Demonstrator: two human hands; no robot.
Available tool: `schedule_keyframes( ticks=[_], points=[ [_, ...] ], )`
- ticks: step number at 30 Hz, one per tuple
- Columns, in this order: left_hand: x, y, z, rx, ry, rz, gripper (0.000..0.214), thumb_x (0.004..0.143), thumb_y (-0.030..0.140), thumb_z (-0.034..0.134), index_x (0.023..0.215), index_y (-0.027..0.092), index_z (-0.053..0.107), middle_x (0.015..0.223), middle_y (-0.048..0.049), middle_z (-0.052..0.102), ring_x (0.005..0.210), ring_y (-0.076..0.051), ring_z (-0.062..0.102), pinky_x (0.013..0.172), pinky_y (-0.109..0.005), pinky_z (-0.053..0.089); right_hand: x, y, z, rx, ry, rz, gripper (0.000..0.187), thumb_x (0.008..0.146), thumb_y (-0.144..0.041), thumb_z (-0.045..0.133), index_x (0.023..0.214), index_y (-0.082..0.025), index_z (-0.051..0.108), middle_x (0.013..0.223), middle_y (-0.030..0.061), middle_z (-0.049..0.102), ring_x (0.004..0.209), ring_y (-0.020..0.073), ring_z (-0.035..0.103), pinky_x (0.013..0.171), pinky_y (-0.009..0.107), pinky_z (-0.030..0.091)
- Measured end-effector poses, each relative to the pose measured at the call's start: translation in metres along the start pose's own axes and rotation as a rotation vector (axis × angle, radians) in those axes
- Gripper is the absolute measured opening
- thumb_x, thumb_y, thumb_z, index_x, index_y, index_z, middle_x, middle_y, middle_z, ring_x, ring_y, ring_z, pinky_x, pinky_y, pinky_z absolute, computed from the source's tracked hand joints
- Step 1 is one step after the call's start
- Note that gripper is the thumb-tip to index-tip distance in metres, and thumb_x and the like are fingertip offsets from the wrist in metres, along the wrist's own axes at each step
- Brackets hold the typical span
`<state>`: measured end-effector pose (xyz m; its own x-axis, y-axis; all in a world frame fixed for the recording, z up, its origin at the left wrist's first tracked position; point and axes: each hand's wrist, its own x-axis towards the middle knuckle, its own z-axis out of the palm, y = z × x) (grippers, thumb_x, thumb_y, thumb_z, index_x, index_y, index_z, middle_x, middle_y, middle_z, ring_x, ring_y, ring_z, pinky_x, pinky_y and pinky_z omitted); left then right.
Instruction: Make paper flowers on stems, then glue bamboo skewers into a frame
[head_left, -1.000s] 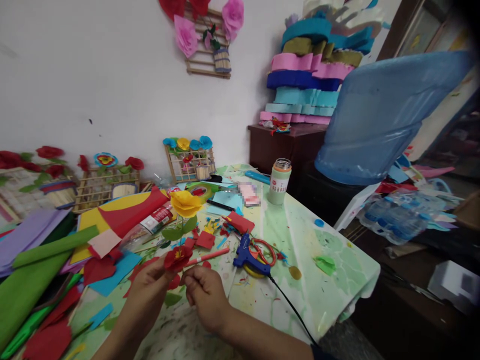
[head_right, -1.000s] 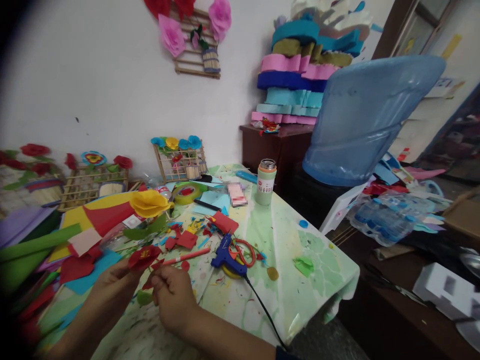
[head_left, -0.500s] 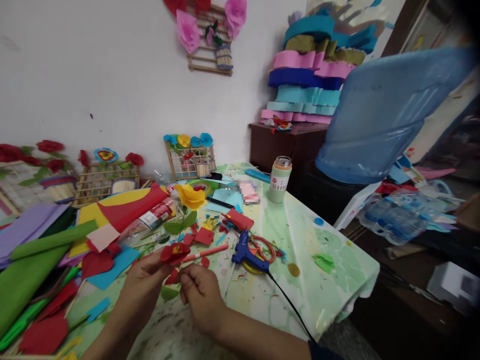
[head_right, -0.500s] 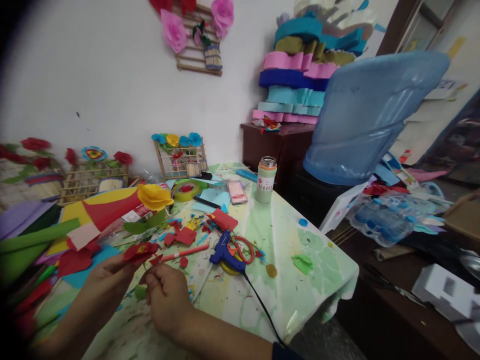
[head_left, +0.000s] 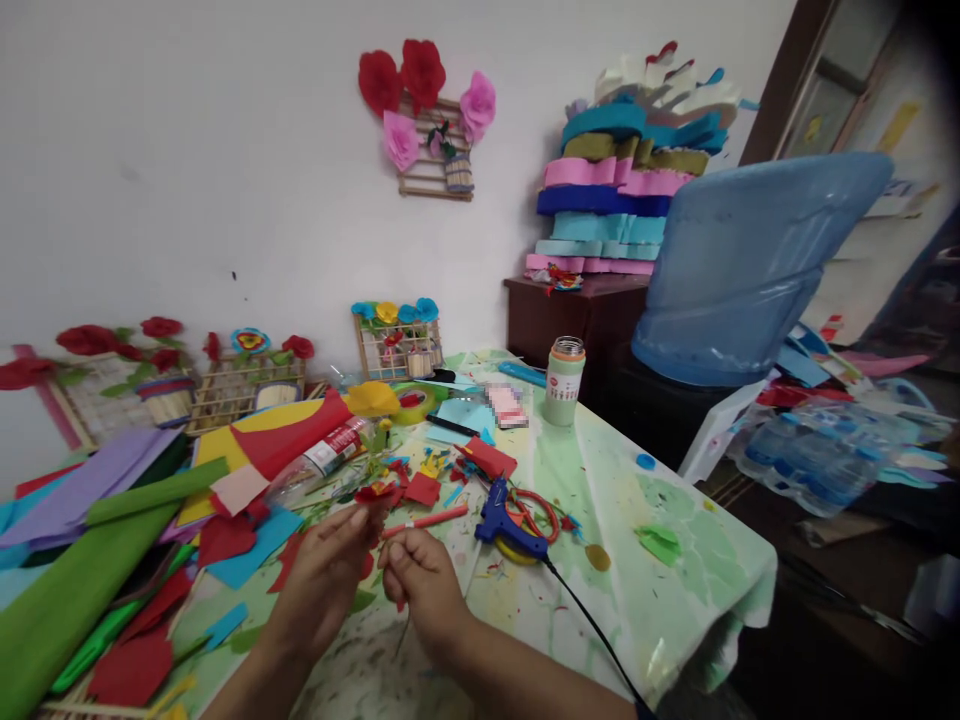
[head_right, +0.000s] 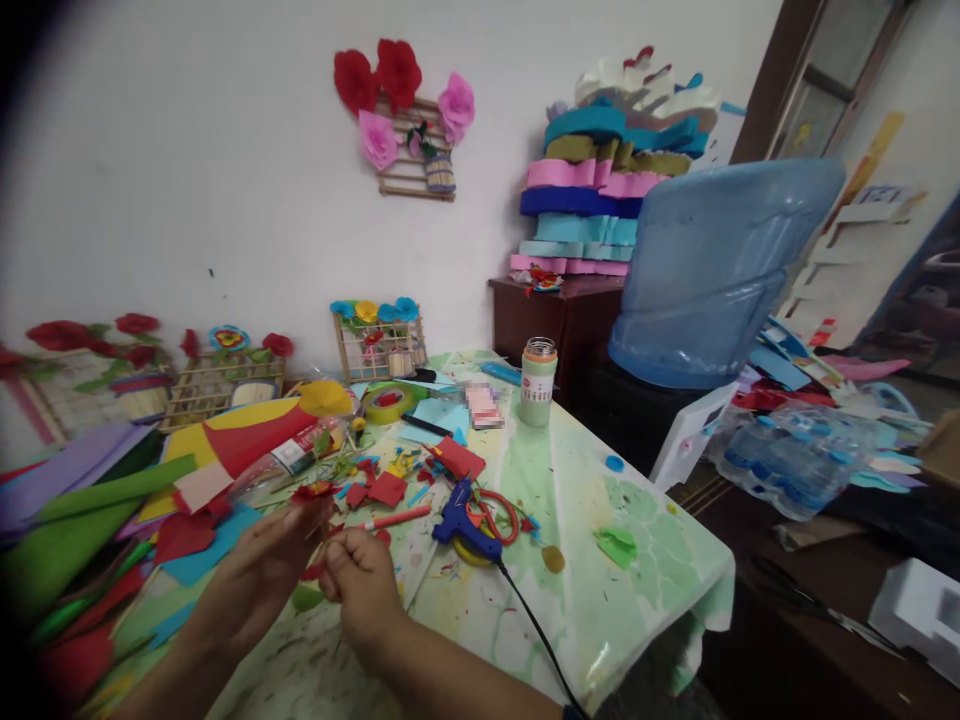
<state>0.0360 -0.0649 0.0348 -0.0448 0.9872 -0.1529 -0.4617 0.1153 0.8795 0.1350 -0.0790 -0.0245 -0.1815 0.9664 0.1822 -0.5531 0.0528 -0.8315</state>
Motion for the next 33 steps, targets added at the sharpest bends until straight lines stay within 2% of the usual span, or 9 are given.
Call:
schedule_keyframes(
  ticks=[5,11,15,19,22,25,28,33],
  points=[
    [0.001,-0.004,0.001,-0.064,-0.021,-0.015,0.035,0.039,0.030,0.088,0.062,0.011,0.070,0.066,-0.0037,0.068,0.063,-0.010,0.059,0.058,-0.017,0.048,-0.003,-0.003,0.003,0.247,-0.149,0.154,0.036,0.069,-0.049,0.068,0.068,-0.017,0.052,0.040,-0.0101,0.035,0.038,0.0050,0.023,0.045,0.021,0.021],
    [0.000,-0.008,0.003,-0.092,-0.051,0.085,0.033,0.037,0.031,0.088,0.057,0.013,0.070,0.060,-0.0023,0.066,0.059,-0.010,0.057,0.058,-0.018,0.046,-0.002,-0.005,-0.002,0.244,-0.230,0.157,0.034,0.069,-0.046,0.069,0.067,-0.017,0.051,0.041,-0.0104,0.033,0.039,0.0045,0.022,0.045,0.021,0.018],
    [0.001,-0.007,-0.001,0.008,-0.109,0.223,0.030,0.043,0.032,0.086,0.065,0.015,0.074,0.064,-0.0037,0.067,0.063,-0.012,0.057,0.060,-0.021,0.046,0.004,0.000,-0.005,0.094,-0.229,0.067,0.036,0.073,-0.051,0.064,0.069,-0.017,0.052,0.042,-0.0099,0.032,0.039,0.0054,0.023,0.044,0.022,0.018],
    [-0.001,-0.006,-0.006,0.183,-0.152,0.414,0.020,0.052,0.026,0.082,0.068,0.017,0.075,0.072,-0.0023,0.064,0.066,-0.012,0.055,0.060,-0.021,0.044,0.005,0.003,-0.007,-0.133,-0.197,-0.134,0.039,0.079,-0.054,0.054,0.068,-0.017,0.051,0.047,-0.0078,0.033,0.044,0.0072,0.026,0.045,0.022,0.020],
    [-0.005,-0.004,-0.005,0.270,-0.187,0.523,0.011,0.058,0.021,0.077,0.067,0.019,0.074,0.072,-0.0012,0.061,0.067,-0.013,0.055,0.060,-0.021,0.045,0.001,0.002,-0.010,-0.429,-0.111,-0.318,0.035,0.087,-0.047,0.044,0.071,-0.017,0.053,0.055,-0.0040,0.040,0.051,0.0098,0.035,0.050,0.023,0.027],
    [-0.010,-0.002,-0.002,0.322,-0.171,0.618,0.010,0.060,0.021,0.076,0.069,0.019,0.074,0.075,-0.0028,0.062,0.075,-0.017,0.057,0.067,-0.025,0.047,-0.004,0.000,-0.013,-0.724,-0.039,-0.463,0.026,0.091,-0.035,0.039,0.082,-0.018,0.056,0.065,-0.0003,0.050,0.061,0.0127,0.044,0.058,0.025,0.033],
    [-0.013,-0.002,0.000,0.316,-0.108,0.608,0.014,0.061,0.024,0.075,0.073,0.018,0.074,0.077,-0.0042,0.065,0.078,-0.019,0.058,0.071,-0.027,0.048,-0.010,-0.001,-0.012,-0.825,-0.001,-0.501,0.017,0.090,-0.028,0.039,0.089,-0.019,0.054,0.067,0.0001,0.052,0.062,0.0138,0.046,0.060,0.025,0.034],
    [-0.010,-0.006,-0.004,0.265,-0.093,0.493,0.020,0.058,0.023,0.077,0.077,0.018,0.074,0.076,-0.0033,0.068,0.074,-0.018,0.060,0.068,-0.025,0.047,-0.014,-0.002,-0.007,-0.747,-0.017,-0.466,0.013,0.089,-0.025,0.039,0.082,-0.020,0.048,0.060,-0.0023,0.048,0.056,0.0130,0.045,0.056,0.024,0.034]
  ],
)
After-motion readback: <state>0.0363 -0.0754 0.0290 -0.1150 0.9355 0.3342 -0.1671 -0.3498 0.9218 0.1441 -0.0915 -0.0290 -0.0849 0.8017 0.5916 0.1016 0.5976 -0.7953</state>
